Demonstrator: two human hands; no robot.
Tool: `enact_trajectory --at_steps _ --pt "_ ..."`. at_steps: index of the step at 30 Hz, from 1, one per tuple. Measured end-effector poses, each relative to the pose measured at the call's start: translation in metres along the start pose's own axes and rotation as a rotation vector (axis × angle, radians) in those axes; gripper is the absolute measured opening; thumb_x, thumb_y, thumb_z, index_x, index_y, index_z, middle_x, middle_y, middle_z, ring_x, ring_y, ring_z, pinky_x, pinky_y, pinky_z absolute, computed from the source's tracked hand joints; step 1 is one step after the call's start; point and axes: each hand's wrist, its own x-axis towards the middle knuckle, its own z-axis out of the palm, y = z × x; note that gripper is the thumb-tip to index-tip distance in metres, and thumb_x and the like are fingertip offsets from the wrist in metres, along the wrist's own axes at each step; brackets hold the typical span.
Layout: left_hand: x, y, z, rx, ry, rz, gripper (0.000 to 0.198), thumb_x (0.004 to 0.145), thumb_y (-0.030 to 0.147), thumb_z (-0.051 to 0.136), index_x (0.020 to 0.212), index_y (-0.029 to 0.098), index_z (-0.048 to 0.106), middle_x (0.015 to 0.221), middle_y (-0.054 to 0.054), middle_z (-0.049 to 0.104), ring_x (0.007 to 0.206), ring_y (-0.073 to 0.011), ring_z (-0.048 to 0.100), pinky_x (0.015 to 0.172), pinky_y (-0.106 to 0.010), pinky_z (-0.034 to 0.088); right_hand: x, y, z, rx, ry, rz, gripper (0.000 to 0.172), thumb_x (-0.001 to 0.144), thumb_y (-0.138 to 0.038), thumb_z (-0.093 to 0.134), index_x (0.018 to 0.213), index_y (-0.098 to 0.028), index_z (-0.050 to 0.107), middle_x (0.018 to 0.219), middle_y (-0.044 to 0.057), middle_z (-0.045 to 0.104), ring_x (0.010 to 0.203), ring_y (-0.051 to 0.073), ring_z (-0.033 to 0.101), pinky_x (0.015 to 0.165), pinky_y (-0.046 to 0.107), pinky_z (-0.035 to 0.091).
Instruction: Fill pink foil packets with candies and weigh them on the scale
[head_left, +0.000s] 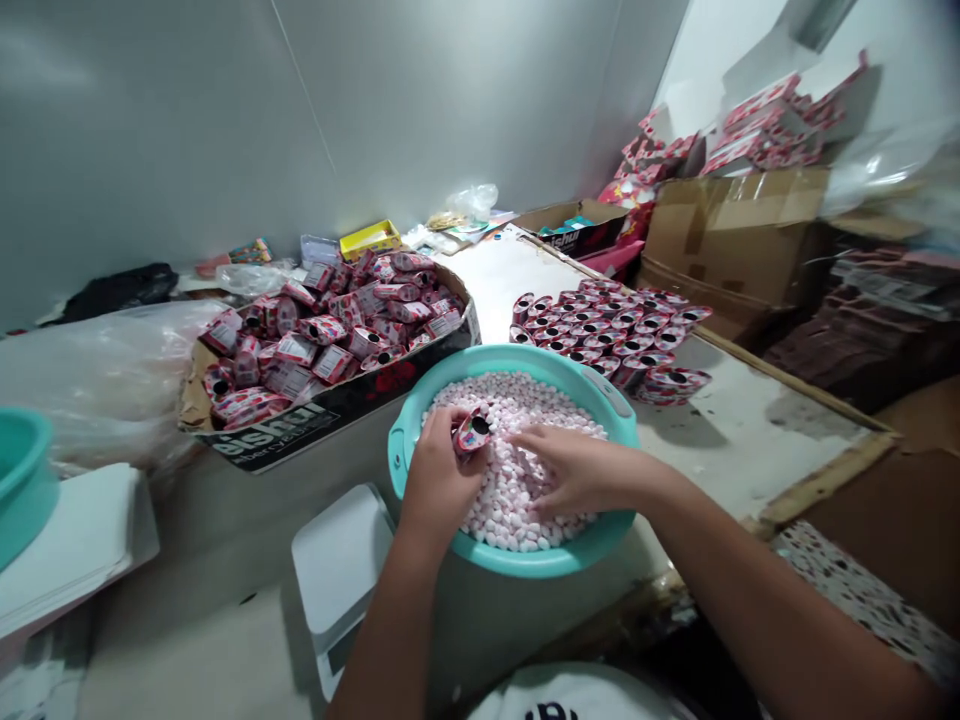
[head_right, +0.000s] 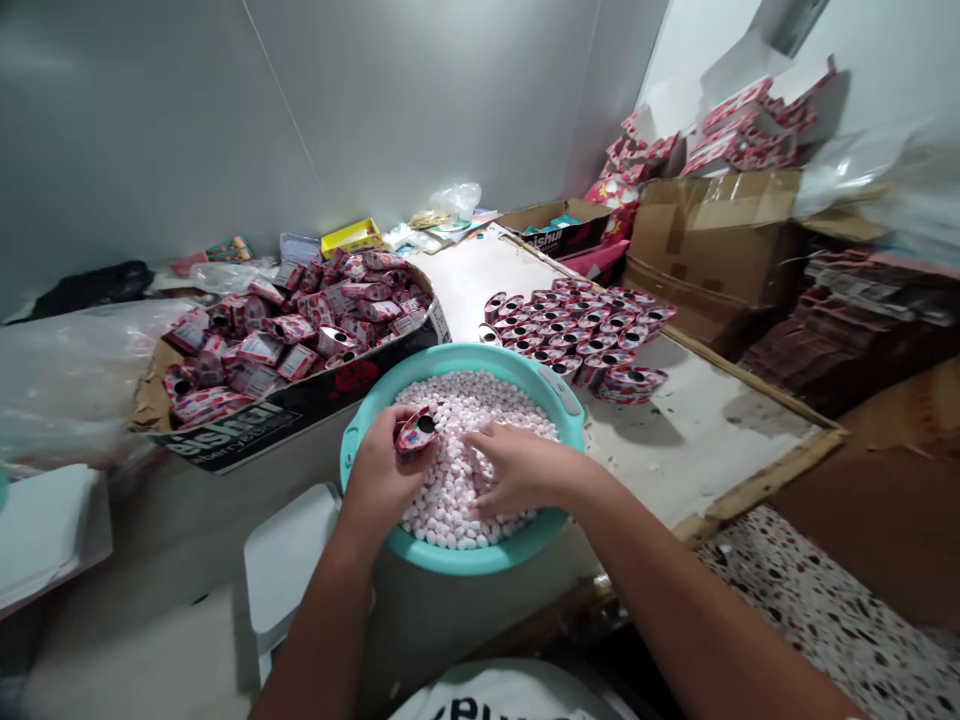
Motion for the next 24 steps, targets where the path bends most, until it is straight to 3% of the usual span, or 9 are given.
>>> enact_trajectory --at_steps 7,12,19,24 --pt "0.000 0.001 0.000 0.002 0.003 0.008 0.032 0.079 0.011 0.067 0.108 0.022 0.057 0.107 -0.006 0.065 0.104 -0.0240 0.063 0.094 -0.038 0.050 0.009 -0.010 -0.004 -0.062 0.051 0.067 0.073 0.063 -0.035 0.088 0.131 -0.022 0.066 0.113 0.008 0.066 0.095 0.022 0.062 0.076 0.026 0.046" --pt "0.000 0.000 0.000 0.008 0.030 0.004 0.033 0.078 0.011 0.067 0.108 0.021 0.057 0.108 -0.007 0.064 0.105 -0.0242 0.062 0.095 -0.038 0.049 0.018 -0.012 -0.010 -0.044 -0.018 0.113 0.059 0.067 -0.032 0.085 0.124 -0.024 0.071 0.093 0.002 0.070 0.080 0.015 0.061 0.062 0.022 0.036" --pt "-0.001 0.001 0.001 0.001 0.004 -0.014 0.035 0.077 0.008 0.066 0.108 0.022 0.057 0.109 -0.005 0.065 0.105 -0.0238 0.063 0.091 -0.036 0.049 0.021 -0.032 -0.032 -0.099 -0.006 0.057 0.029 0.078 -0.016 0.070 0.106 -0.021 0.077 0.088 0.001 0.071 0.075 0.010 0.059 0.068 0.019 0.038" --pt "0.000 0.002 -0.001 0.002 -0.004 -0.002 0.034 0.079 0.009 0.065 0.110 0.022 0.057 0.109 -0.005 0.064 0.104 -0.0236 0.062 0.091 -0.035 0.049 0.019 -0.055 -0.061 -0.045 0.166 -0.076 0.024 0.081 -0.021 0.072 0.104 -0.016 0.075 0.089 0.002 0.071 0.069 0.007 0.052 0.065 0.020 0.037"
